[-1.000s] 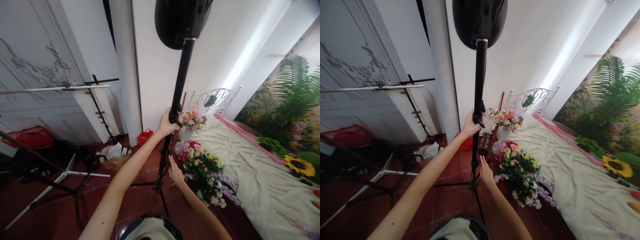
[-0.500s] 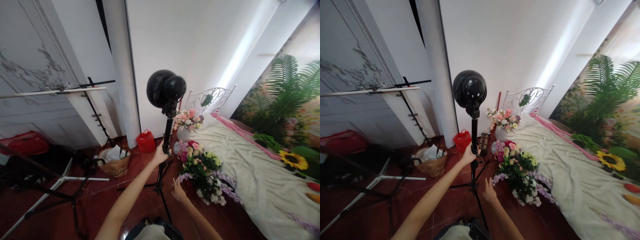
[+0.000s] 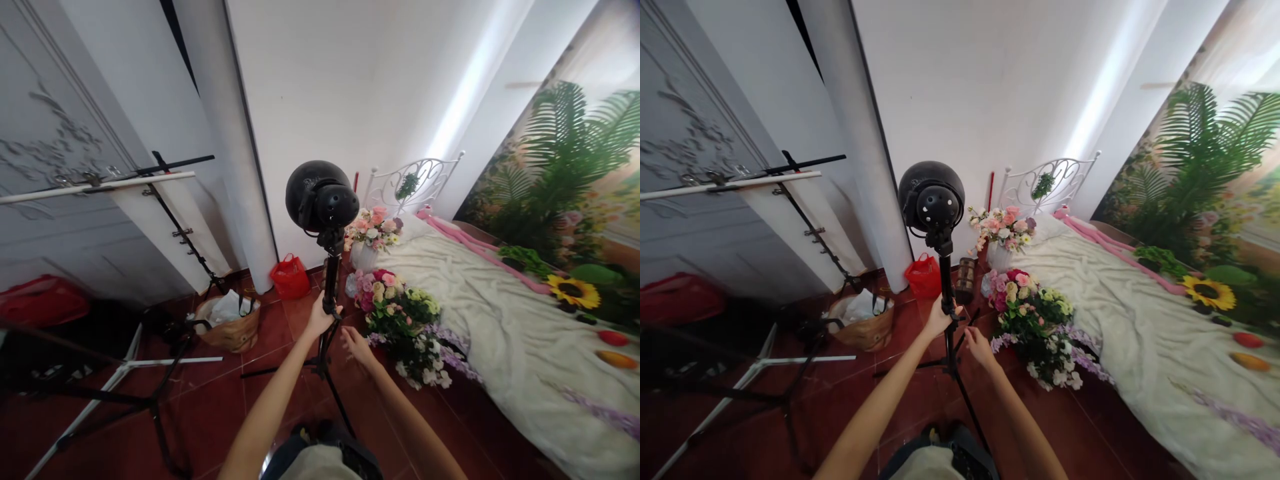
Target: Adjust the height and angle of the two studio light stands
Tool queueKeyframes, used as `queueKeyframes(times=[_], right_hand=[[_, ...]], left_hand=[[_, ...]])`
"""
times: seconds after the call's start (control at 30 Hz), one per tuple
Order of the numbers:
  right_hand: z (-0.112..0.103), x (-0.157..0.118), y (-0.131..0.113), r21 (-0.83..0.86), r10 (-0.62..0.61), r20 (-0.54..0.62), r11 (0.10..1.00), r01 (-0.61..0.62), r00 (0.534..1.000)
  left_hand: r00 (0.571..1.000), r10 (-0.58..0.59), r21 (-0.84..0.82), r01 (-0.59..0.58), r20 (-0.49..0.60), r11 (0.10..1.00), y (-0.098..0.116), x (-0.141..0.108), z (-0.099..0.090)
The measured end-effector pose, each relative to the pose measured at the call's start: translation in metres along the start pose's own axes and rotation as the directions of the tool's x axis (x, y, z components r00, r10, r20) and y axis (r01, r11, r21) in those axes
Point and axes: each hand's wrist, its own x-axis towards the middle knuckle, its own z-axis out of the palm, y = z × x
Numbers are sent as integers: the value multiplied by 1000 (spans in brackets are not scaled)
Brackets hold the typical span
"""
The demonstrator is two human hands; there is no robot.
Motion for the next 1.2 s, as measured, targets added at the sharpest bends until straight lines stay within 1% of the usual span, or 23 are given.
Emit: queueKeyframes(times=[0.1, 0.2, 0.3, 0.4, 0.5, 0.6, 0.7, 0.83, 0.9, 1.0, 1.07, 1.13, 1.2], right_hand=[[-17, 12, -23, 134, -1, -32, 991, 6, 999], [-27, 15, -34, 142, -58, -36, 988, 62, 998], [-26, 12, -35, 145, -105, -31, 984, 108, 994], [-21, 11, -31, 233, -112, -61, 965, 123, 992], [-17, 14, -28, 373, -66, -111, 922, 103, 992], [-15, 19, -28, 494, 0, -122, 867, 61, 993], [-14, 21, -30, 595, 52, -95, 803, 15, 994], [-14, 24, -31, 677, 118, -4, 731, -84, 993], [-14, 27, -32, 671, 130, 24, 733, -112, 991], [-15, 31, -33, 612, 108, 48, 783, -114, 993], [-16, 32, -35, 590, 107, 99, 794, -145, 989], [-17, 31, -40, 623, 137, 161, 754, -208, 977], [-20, 30, -46, 697, 167, 224, 661, -278, 960]], left_hand=[[999, 12, -25, -14, -53, 1000, -5, -3, 5], [998, 34, -23, -36, -59, 999, -9, -3, 6], [998, 55, -29, -56, -32, 998, -12, -2, 4], [995, 95, -22, -96, -36, 995, -14, -2, 3], [990, 128, 0, -129, -61, 992, -16, -1, 3], [988, 137, 4, -137, -68, 991, -19, 0, 5], [987, 146, 1, -146, -67, 989, -22, 1, 5], [985, 155, 9, -155, -74, 988, -24, 1, 6], [984, 159, 7, -159, -84, 987, -24, 1, 6], [983, 157, -2, -157, -92, 988, -23, 1, 7], [984, 158, -1, -158, -87, 987, -23, 0, 7], [983, 161, 1, -162, -83, 987, -23, -1, 7], [983, 163, 4, -163, -85, 987, -23, -1, 7]])
